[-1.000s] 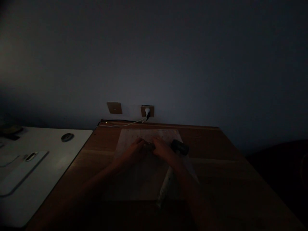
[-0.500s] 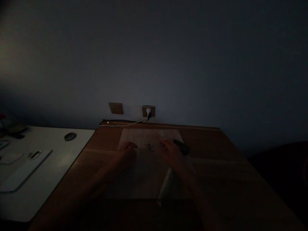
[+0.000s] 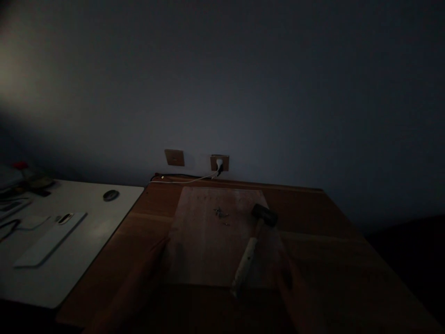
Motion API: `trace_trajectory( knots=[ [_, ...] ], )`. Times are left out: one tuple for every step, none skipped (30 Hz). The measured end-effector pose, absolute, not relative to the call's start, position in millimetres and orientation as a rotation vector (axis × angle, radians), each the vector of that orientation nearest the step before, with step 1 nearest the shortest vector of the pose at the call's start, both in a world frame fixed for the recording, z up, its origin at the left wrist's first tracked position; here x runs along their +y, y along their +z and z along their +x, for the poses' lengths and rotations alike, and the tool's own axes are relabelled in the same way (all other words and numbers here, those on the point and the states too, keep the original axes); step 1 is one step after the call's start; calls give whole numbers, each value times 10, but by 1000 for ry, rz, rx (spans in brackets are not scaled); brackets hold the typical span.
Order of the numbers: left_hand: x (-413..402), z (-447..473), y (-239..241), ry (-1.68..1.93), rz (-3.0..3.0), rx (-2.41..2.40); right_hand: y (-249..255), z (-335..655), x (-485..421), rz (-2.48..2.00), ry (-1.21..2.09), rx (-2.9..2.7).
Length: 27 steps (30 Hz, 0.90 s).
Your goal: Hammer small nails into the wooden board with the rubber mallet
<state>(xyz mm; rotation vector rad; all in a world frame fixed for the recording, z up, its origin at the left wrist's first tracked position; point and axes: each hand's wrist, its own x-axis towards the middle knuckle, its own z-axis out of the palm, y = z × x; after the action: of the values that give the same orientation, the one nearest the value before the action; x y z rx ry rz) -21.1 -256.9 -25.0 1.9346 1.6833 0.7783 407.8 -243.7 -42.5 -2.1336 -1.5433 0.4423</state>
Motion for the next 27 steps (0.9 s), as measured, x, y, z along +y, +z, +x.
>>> trace_trajectory(
  knots=[
    [-2574,-155,-229,820,1861,1697,-402,4048,-2431,-2125,472,-1530],
    [-2573,-112,-206,861,1789,1714,-378,4020,-2428,-2112,494,-1509],
    [-2567,-86,-184,894,1726,1725,-355,3993,-2428,-2092,516,-1490],
    [-2560,-76,-162,917,1677,1730,-335,3967,-2434,-2072,532,-1468],
    [-2552,-81,-141,933,1639,1732,-318,3938,-2443,-2057,545,-1445],
    [-2546,-101,-123,939,1613,1735,-305,3906,-2456,-2045,551,-1430],
    [-2540,-133,-106,941,1594,1742,-296,3868,-2471,-2030,557,-1425],
    [-2533,-176,-93,938,1581,1756,-289,3824,-2485,-2013,561,-1427],
    [-2525,-229,-84,935,1571,1775,-285,3773,-2497,-1995,567,-1435],
    [-2513,-289,-79,932,1563,1792,-285,3713,-2506,-1974,574,-1447],
    [-2496,-355,-79,932,1557,1811,-289,3645,-2511,-1948,583,-1459],
    [-2476,-425,-81,936,1552,1831,-298,3568,-2512,-1920,589,-1459],
    [-2451,-498,-86,946,1547,1856,-312,3485,-2509,-1892,596,-1456],
    [-2425,-572,-91,963,1539,1889,-330,3399,-2503,-1863,605,-1453],
    [-2400,-648,-93,987,1524,1933,-352,3310,-2496,-1830,612,-1460],
    [-2380,-722,-90,1008,1501,1986,-375,3224,-2490,-1796,618,-1481],
    [-2366,-796,-80,1013,1470,2040,-397,3142,-2484,-1766,613,-1506],
    [-2361,-866,-62,1000,1437,2087,-414,3068,-2480,-1742,600,-1532],
    [-2365,-931,-36,974,1401,2131,-426,3003,-2478,-1724,591,-1562],
    [-2377,-991,-3,942,1371,2163,-431,2949,-2476,-1709,588,-1592],
    [-2395,-1044,33,916,1350,2187,-429,2907,-2474,-1691,589,-1621],
    [-2416,-1089,70,900,1339,2201,-421,2876,-2471,-1669,602,-1659],
    [-2436,-1126,102,891,1338,2211,-410,2854,-2465,-1643,623,-1700],
    [-2453,-1157,128,885,1348,2218,-397,2841,-2457,-1615,646,-1735],
    [-2465,-1183,144,874,1369,2226,-385,2834,-2446,-1589,666,-1757],
    [-2471,-1204,149,858,1396,2235,-377,2832,-2434,-1574,681,-1765],
    [-2473,-1221,144,842,1425,2249,-372,2831,-2423,-1565,698,-1770]
  ],
)
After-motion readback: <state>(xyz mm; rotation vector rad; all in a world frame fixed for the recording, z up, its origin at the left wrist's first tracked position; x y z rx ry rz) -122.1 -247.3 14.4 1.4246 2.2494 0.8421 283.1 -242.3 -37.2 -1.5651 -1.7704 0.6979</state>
